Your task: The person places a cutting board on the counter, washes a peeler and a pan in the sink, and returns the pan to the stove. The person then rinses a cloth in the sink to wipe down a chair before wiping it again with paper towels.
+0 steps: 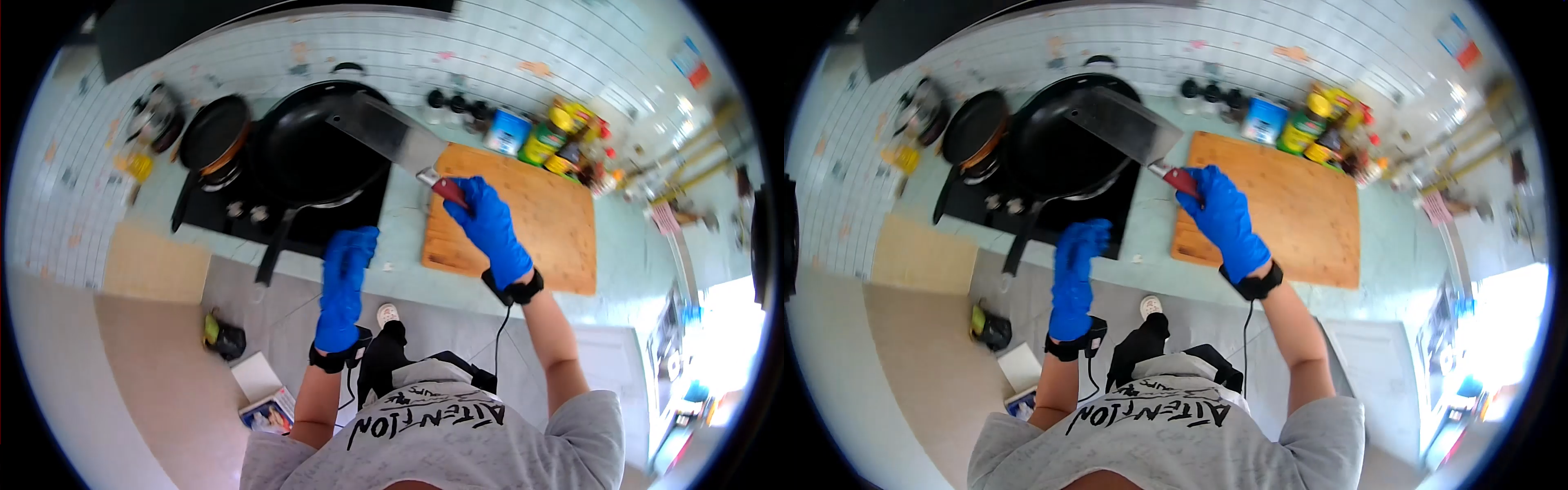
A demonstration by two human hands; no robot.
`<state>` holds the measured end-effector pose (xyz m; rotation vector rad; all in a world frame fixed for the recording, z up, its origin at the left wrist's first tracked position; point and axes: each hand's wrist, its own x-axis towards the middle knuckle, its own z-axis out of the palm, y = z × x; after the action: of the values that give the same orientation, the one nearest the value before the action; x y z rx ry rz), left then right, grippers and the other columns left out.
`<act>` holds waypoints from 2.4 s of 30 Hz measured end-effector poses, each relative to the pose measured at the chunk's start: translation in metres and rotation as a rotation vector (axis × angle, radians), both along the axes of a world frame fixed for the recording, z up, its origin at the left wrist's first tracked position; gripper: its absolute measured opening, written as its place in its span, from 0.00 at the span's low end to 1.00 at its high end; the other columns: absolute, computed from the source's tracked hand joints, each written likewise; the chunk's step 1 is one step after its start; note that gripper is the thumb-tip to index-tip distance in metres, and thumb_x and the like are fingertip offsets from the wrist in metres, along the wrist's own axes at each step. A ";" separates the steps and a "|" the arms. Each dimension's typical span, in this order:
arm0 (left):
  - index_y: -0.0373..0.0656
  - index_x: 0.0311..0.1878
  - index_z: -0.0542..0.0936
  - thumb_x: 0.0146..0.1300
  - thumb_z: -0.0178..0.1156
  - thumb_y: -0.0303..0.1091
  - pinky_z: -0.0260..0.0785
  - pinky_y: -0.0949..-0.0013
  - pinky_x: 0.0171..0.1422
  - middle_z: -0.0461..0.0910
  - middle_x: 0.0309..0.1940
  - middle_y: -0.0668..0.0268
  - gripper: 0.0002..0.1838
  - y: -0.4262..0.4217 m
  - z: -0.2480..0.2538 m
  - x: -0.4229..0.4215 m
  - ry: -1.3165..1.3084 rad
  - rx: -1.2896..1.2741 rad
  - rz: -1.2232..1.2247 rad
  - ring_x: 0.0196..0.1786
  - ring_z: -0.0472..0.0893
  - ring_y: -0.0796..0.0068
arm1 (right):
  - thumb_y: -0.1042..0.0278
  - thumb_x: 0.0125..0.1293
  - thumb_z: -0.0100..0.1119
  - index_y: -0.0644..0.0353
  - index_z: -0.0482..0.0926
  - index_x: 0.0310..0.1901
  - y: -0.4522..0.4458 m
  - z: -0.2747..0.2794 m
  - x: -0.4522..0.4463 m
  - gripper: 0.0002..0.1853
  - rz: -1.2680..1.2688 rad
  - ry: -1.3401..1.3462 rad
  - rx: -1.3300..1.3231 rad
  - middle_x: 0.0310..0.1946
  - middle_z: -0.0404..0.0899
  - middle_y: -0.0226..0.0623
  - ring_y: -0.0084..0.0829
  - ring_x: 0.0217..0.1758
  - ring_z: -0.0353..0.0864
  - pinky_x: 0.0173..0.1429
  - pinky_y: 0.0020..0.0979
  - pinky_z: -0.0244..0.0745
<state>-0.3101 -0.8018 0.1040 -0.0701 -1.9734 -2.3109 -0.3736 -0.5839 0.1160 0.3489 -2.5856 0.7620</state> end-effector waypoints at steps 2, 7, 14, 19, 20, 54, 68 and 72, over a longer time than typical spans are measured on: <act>0.38 0.49 0.69 0.63 0.44 0.39 0.60 0.75 0.50 0.72 0.39 0.66 0.17 0.042 -0.015 0.008 0.000 -0.021 -0.362 0.42 0.70 0.77 | 0.66 0.49 0.60 0.57 0.74 0.38 0.027 -0.005 0.053 0.14 -0.154 -0.058 -0.232 0.29 0.74 0.40 0.38 0.31 0.75 0.33 0.32 0.70; 0.41 0.50 0.69 0.64 0.41 0.44 0.60 0.74 0.51 0.71 0.41 0.67 0.19 0.198 -0.054 0.069 -0.041 0.066 -0.870 0.44 0.69 0.78 | 0.63 0.49 0.59 0.57 0.72 0.41 0.102 -0.034 0.213 0.17 -0.574 0.008 -0.319 0.31 0.72 0.42 0.42 0.35 0.73 0.37 0.35 0.69; 0.40 0.46 0.72 0.63 0.44 0.44 0.63 0.78 0.43 0.73 0.37 0.68 0.17 0.384 -0.068 0.271 -0.132 0.069 -1.434 0.39 0.72 0.81 | 0.65 0.49 0.57 0.55 0.70 0.47 0.186 -0.058 0.439 0.20 -1.222 -0.015 -0.267 0.31 0.69 0.42 0.43 0.32 0.72 0.33 0.37 0.68; 0.39 0.43 0.72 0.62 0.47 0.40 0.64 0.76 0.45 0.74 0.35 0.67 0.14 0.492 -0.110 0.386 -0.439 0.184 -1.711 0.38 0.72 0.79 | 0.63 0.53 0.55 0.57 0.67 0.49 0.259 -0.106 0.556 0.21 -1.449 0.055 -0.200 0.34 0.70 0.45 0.44 0.35 0.72 0.37 0.37 0.69; 0.39 0.43 0.72 0.62 0.47 0.40 0.64 0.76 0.45 0.74 0.35 0.67 0.14 0.511 -0.114 0.399 -0.446 0.176 -1.716 0.38 0.72 0.79 | 0.61 0.54 0.54 0.57 0.67 0.50 0.274 -0.114 0.571 0.21 -1.453 0.104 -0.215 0.36 0.71 0.46 0.44 0.38 0.73 0.40 0.37 0.69; 0.41 0.45 0.68 0.55 0.56 0.35 0.69 0.54 0.47 0.73 0.38 0.58 0.16 1.197 -0.181 0.580 -1.554 0.348 -0.806 0.40 0.74 0.61 | 0.47 0.47 0.60 0.73 0.65 0.46 1.267 -0.187 0.780 0.35 -1.390 -0.203 -0.423 0.36 0.75 0.49 0.38 0.40 0.75 0.42 0.34 0.68; 0.39 0.37 0.71 0.53 0.59 0.37 0.73 0.66 0.37 0.73 0.31 0.61 0.13 1.241 -0.188 0.602 -1.348 0.447 -0.911 0.31 0.74 0.67 | 0.60 0.64 0.37 0.62 0.71 0.37 1.292 -0.230 0.800 0.15 -1.213 -0.092 -0.316 0.21 0.71 0.46 0.43 0.22 0.68 0.26 0.37 0.61; 0.40 0.37 0.71 0.54 0.58 0.34 0.73 0.65 0.39 0.73 0.31 0.61 0.11 1.252 -0.189 0.604 -1.391 0.485 -0.865 0.32 0.74 0.67 | 0.65 0.62 0.40 0.59 0.66 0.49 1.286 -0.229 0.802 0.15 -1.157 0.069 0.014 0.22 0.72 0.45 0.40 0.21 0.71 0.24 0.37 0.64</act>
<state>0.2937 0.4500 -0.0846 1.2839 -1.7117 -4.0214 0.4282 0.7024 -0.1126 -1.0156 -2.1753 0.2700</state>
